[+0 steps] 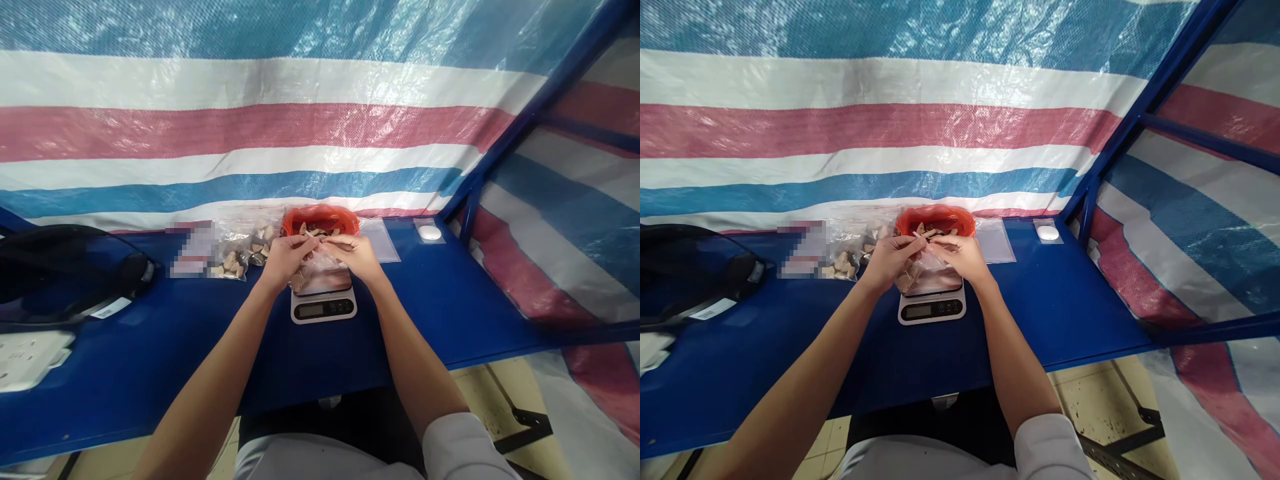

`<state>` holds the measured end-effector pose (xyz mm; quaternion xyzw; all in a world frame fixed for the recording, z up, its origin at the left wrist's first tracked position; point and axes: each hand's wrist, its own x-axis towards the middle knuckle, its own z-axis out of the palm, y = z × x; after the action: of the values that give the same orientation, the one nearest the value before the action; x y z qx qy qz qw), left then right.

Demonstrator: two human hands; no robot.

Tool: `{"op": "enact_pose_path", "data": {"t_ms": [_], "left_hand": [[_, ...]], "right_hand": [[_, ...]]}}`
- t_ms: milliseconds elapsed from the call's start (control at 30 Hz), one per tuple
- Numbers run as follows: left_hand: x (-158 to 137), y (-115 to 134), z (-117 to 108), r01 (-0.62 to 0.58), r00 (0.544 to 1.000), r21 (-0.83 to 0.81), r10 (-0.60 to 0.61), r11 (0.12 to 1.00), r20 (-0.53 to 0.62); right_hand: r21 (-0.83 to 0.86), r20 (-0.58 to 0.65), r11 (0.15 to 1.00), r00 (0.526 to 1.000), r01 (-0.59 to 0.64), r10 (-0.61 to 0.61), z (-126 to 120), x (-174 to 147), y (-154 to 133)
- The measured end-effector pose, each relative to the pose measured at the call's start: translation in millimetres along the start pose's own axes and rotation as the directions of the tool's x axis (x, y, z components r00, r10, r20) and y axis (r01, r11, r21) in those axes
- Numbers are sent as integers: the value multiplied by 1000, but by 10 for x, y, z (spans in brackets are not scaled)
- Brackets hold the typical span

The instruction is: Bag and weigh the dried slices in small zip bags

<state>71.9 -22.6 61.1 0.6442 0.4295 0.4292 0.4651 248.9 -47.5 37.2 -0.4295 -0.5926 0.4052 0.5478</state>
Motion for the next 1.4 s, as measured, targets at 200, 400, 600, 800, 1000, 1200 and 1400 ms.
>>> {"op": "enact_pose_path", "data": {"t_ms": [200, 400, 600, 800, 1000, 1200, 1400], "left_hand": [[-38, -57, 14, -72, 997, 136, 70, 988, 15], [-58, -38, 35, -140, 990, 229, 141, 963, 14], [-52, -40, 20, -142, 990, 236, 141, 961, 19], [-37, -72, -7, -107, 992, 270, 120, 957, -32], [-35, -34, -103, -86, 987, 390, 131, 917, -89], [47, 69, -62, -100, 990, 528, 137, 843, -30], [134, 44, 16, -122, 989, 536, 147, 835, -3]], "right_hand": [[-191, 6, 981, 1000, 20, -19, -32, -23, -26], [-204, -48, 979, 999, 13, -24, -30, -6, 48], [-57, -93, 994, 992, -89, 83, 17, 15, 122], [65, -162, 983, 970, -172, 180, 15, 29, 101], [38, -183, 987, 969, -159, 164, -5, 19, 91], [-69, -186, 996, 982, -49, 35, 43, 3, 120], [-171, -159, 985, 987, 6, -34, 33, 12, 158]]}}
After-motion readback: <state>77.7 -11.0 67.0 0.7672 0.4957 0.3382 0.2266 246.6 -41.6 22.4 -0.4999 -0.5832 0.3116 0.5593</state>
